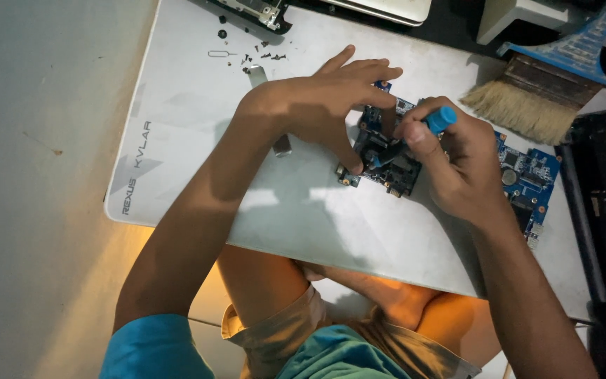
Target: The person cleans a blue laptop motherboard using a brush and a blue screwdriver. They brush dust off the board and use the screwdriver to remove a cooling fan, which is then set aside.
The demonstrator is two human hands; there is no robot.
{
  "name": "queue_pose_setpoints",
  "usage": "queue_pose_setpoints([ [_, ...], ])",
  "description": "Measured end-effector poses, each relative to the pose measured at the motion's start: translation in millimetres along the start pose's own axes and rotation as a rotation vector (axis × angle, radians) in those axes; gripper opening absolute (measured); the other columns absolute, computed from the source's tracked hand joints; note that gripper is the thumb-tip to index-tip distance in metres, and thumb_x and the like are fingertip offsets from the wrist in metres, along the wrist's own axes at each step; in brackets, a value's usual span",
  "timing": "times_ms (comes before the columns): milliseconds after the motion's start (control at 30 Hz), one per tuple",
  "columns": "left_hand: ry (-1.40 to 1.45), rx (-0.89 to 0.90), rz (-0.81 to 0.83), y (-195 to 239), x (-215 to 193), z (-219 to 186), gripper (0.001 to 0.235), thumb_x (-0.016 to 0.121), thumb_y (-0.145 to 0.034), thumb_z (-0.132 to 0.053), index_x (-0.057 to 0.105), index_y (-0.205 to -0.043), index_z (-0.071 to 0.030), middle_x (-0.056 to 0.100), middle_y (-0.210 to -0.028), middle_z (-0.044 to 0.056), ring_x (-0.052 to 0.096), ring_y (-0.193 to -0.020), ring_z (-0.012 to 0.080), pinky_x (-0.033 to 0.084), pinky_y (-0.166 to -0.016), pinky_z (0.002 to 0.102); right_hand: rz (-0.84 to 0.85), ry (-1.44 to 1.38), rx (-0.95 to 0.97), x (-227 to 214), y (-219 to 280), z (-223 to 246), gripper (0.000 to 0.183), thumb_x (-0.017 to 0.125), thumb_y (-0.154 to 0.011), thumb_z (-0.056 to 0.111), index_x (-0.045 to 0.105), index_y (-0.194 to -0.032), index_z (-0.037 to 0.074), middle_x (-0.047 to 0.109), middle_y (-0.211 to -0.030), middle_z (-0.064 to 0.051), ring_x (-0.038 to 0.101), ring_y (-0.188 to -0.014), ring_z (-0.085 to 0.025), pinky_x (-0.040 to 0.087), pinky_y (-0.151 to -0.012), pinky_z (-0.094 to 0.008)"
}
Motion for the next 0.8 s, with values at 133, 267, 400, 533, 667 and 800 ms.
queue_pose_setpoints([
  [133,-0.002,-0.011,0.012,-0.4,-1.7,-2.1,0.073,0.109,-0.078,-0.048,0.076,-0.139,-0.023,0.022,-0.193,0.019,0.006,-0.181,0.0352,-0.014,-0.139,0.061,-0.007,-0.004,0.014,0.2,0.3,1.8,0.031,0.055,-0.130,0.024,0.073,-0.122,0.000,0.075,-0.111,-0.011,0.069,-0.094,-0.022,0.054,-0.087,-0.037],
  [267,-0.004,-0.023,0.026,0.1,-4.1,-4.7,0.086,0.108,-0.078,-0.048,0.072,-0.150,-0.018,0.021,-0.193,0.021,0.004,-0.180,0.0352,-0.015,-0.139,0.061,0.006,-0.007,0.009,0.0,0.3,4.2,0.030,0.054,-0.131,0.024,0.072,-0.122,0.001,0.074,-0.111,-0.010,0.069,-0.096,-0.022,0.054,-0.090,-0.037],
  [400,0.001,-0.006,0.010,0.9,-2.6,-3.4,0.073,0.109,-0.079,-0.047,0.076,-0.138,-0.020,0.023,-0.193,0.021,0.006,-0.180,0.0356,-0.014,-0.139,0.062,0.015,-0.018,0.030,0.7,-1.0,8.2,0.029,0.055,-0.130,0.023,0.071,-0.121,0.002,0.075,-0.111,-0.010,0.069,-0.096,-0.021,0.054,-0.090,-0.036],
  [533,0.001,0.008,0.002,-1.0,-1.1,-1.0,0.074,0.109,-0.078,-0.048,0.076,-0.138,-0.019,0.025,-0.192,0.020,0.008,-0.180,0.0352,-0.013,-0.139,0.062,0.049,0.003,-0.090,-1.7,-3.4,13.2,0.022,0.055,-0.129,0.017,0.067,-0.116,0.003,0.070,-0.102,-0.009,0.069,-0.090,-0.021,0.055,-0.085,-0.036],
  [667,-0.003,-0.011,0.014,-0.2,-3.9,-2.5,0.065,0.111,-0.077,-0.041,0.075,-0.128,-0.027,0.023,-0.193,0.023,0.005,-0.181,0.0378,-0.014,-0.138,0.064,0.223,0.288,-0.198,-18.1,-15.9,37.5,0.022,0.077,-0.116,0.020,0.075,-0.129,0.003,0.082,-0.109,-0.014,0.077,-0.085,-0.026,0.059,-0.074,-0.043],
  [800,-0.041,0.017,-0.010,-3.8,1.0,1.9,0.070,0.112,-0.076,-0.049,0.077,-0.132,-0.025,0.027,-0.191,0.025,0.008,-0.179,0.0385,-0.009,-0.138,0.065,0.484,0.818,-0.026,-33.0,-31.6,59.6,0.040,0.072,-0.111,0.051,0.080,-0.144,0.030,0.091,-0.112,0.001,0.086,-0.090,-0.034,0.061,-0.065,-0.053],
])
Point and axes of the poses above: each hand's wrist, its own y-axis away from the middle knuckle, its own x-axis out of the palm, z = x × y, the point moved 2 cm from there along -y, towards the middle knuckle
